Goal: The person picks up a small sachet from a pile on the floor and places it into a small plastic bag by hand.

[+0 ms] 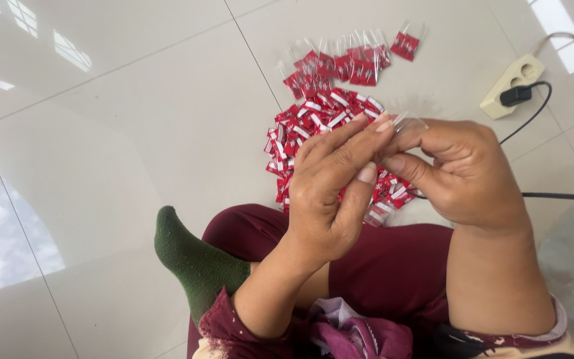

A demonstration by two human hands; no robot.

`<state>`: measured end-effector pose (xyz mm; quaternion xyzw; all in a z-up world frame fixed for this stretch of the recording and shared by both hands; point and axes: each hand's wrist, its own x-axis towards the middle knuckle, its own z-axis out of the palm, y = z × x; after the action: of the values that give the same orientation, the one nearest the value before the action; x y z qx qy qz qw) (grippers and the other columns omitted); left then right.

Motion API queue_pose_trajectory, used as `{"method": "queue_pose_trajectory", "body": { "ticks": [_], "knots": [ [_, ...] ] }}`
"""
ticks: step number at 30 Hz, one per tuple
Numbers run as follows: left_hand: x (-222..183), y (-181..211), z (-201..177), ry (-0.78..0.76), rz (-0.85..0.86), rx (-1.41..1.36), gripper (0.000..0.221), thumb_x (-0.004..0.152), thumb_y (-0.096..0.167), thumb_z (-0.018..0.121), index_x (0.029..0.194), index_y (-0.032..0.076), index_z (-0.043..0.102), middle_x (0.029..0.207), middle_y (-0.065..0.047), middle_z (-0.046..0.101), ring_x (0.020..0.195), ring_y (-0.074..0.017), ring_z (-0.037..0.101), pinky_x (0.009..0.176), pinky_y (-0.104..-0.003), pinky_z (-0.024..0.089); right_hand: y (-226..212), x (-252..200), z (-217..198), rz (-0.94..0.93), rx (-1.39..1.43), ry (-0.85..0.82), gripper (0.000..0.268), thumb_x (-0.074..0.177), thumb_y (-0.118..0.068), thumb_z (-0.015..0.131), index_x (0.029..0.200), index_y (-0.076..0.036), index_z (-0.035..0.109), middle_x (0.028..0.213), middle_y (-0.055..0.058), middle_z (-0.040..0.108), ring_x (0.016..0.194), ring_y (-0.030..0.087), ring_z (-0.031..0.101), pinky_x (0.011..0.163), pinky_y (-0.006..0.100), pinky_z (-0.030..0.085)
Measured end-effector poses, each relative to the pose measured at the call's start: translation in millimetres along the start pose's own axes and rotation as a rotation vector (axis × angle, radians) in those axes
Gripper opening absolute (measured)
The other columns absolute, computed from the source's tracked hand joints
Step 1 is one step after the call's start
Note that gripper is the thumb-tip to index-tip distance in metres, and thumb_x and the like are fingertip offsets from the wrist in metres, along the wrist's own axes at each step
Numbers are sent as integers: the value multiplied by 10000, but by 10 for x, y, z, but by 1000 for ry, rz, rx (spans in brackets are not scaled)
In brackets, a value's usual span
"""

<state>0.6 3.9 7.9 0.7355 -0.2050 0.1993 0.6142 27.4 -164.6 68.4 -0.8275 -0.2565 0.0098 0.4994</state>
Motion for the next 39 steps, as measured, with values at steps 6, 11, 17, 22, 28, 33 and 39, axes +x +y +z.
{"method": "queue_pose_trajectory", "body": {
  "ticks": [6,11,17,22,28,33,39],
  "knots": [
    [-31,-28,15,0,-21,-8,343,1080,126,522,1414,155,597,1451,-53,671,1432,-287,665,1209,-407,445,168,-111,-22,36,-4,20,147,902,-6,726,1047,-6,703,967,91,766,929,168,741,893,282,595],
    [-8,-26,13,19,-11,-12,326,1084,129,532,1396,179,612,1448,-43,677,1422,-274,677,1233,-395,456,242,-109,-31,17,14,11,136,902,-82,737,1010,-15,689,891,41,712,850,132,657,845,274,539],
    [-2,7,9,15,-23,-4,318,1083,138,529,1386,180,615,1435,-44,685,1410,-277,681,1215,-400,450,294,-119,-31,16,3,23,279,911,-307,692,968,-34,686,712,-38,530,700,81,481,699,246,450],
    [7,23,0,3,-48,2,337,1070,120,551,1394,187,612,1445,-29,678,1422,-270,674,1233,-402,458,175,-57,-13,57,5,32,202,961,-214,667,957,-18,717,759,7,648,706,91,564,693,245,496],
    [-71,-6,14,2,-12,10,325,1123,136,565,1446,168,584,1477,-28,673,1433,-270,714,1283,-396,542,25,-51,19,34,-1,2,63,978,32,664,1015,72,696,983,159,745,904,217,738,860,293,618],
    [-48,5,8,2,-36,32,308,1122,120,587,1426,159,607,1484,-45,683,1464,-281,715,1274,-371,513,3,-22,13,10,-110,-3,68,1006,77,656,1041,127,687,1046,208,732,998,266,727,915,328,592],
    [-17,-15,20,12,-28,14,376,1051,84,585,1416,175,597,1453,-40,682,1412,-266,699,1241,-404,522,80,-3,-16,-27,-84,-22,93,966,47,660,1049,66,696,1010,154,749,950,231,750,887,299,621]
  ]
}}
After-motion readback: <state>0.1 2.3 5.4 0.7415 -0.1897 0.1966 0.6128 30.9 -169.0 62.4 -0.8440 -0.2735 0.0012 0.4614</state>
